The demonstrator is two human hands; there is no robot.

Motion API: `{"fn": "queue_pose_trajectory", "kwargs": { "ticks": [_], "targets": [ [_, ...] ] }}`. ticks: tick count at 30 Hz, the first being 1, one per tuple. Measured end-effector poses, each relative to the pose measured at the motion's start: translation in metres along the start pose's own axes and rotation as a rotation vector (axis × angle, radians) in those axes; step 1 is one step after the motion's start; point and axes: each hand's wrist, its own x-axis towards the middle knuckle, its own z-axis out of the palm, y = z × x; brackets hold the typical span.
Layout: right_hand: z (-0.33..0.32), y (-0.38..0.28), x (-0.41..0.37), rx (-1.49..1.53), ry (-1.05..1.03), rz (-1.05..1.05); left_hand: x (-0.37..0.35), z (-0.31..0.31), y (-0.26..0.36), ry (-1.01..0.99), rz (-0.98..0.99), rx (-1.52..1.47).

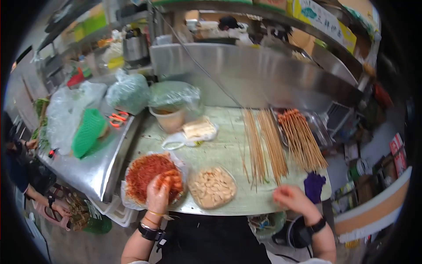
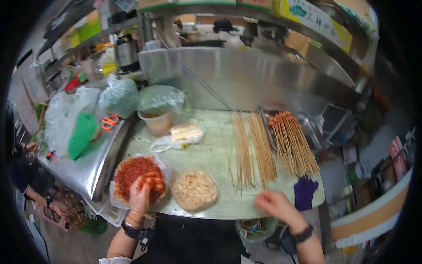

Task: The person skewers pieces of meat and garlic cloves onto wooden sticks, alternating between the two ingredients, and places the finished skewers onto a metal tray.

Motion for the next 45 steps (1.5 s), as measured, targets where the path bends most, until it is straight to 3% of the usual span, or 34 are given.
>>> {"fn": "queue_pose_trajectory", "kwargs": {
  "ticks": [4,6,8,9,11,12,14,17,18,20,23,28,31,33,38,40,45],
  "targets": [
    [0.017,-0.03,0.086,-0.334,0.248,-0.321,0.002,-0.01,-0.013,0.029,0.075,0.048],
    [0.03,-0.045,0.129,-0.577,0.28,-0.297,0.002,-0.01,-0.011,0.019,0.106,0.098],
    [0.046,-0.044,0.165,-0.858,0.309,-0.424,-0.001,-0.006,-0.007,0.018,0.084,0.083],
    [0.051,-0.041,0.177,-0.872,0.316,-0.403,-0.003,-0.004,-0.005,0.047,0.078,0.075],
    [0.055,-0.036,0.2,-1.162,0.289,-0.095,-0.004,-0.007,-0.003,0.003,0.044,0.024],
    [0.049,-0.032,0.205,-1.186,0.29,-0.085,-0.005,-0.008,-0.003,-0.022,0.023,-0.016],
    [0.031,-0.021,0.209,-1.127,0.45,0.236,-0.006,-0.009,0.003,-0.024,-0.016,-0.005],
    [0.01,0.007,0.208,-1.145,0.593,0.323,-0.006,-0.012,0.004,-0.11,-0.033,-0.005],
    [0.004,0.009,0.208,-1.138,0.604,0.321,-0.006,-0.012,0.003,-0.127,-0.025,0.017],
    [-0.002,0.006,0.211,-1.16,0.437,0.451,-0.005,-0.01,0.008,-0.166,-0.002,0.081],
    [-0.001,0.004,0.196,-1.278,0.375,0.299,-0.004,-0.002,0.011,-0.142,-0.001,0.136],
    [-0.004,0.026,0.175,-1.069,0.484,0.181,-0.004,0.004,0.003,-0.1,0.087,0.251],
    [-0.011,0.019,0.162,-1.006,0.53,0.118,-0.004,0.003,0.001,-0.046,0.051,0.257],
    [-0.015,0.019,0.159,-1.09,0.451,0.221,-0.005,0.008,0.004,-0.015,0.046,0.252],
    [-0.02,0.034,0.151,-1.044,0.523,0.068,-0.006,0.004,0.003,-0.029,0.032,0.289],
    [-0.02,0.03,0.145,-1.038,0.531,0.04,-0.008,0.012,0.01,0.007,0.026,0.228],
    [-0.015,-0.003,0.126,-0.695,0.577,-0.098,-0.008,0.007,0.009,0.069,0.006,0.011]
  ]
}}
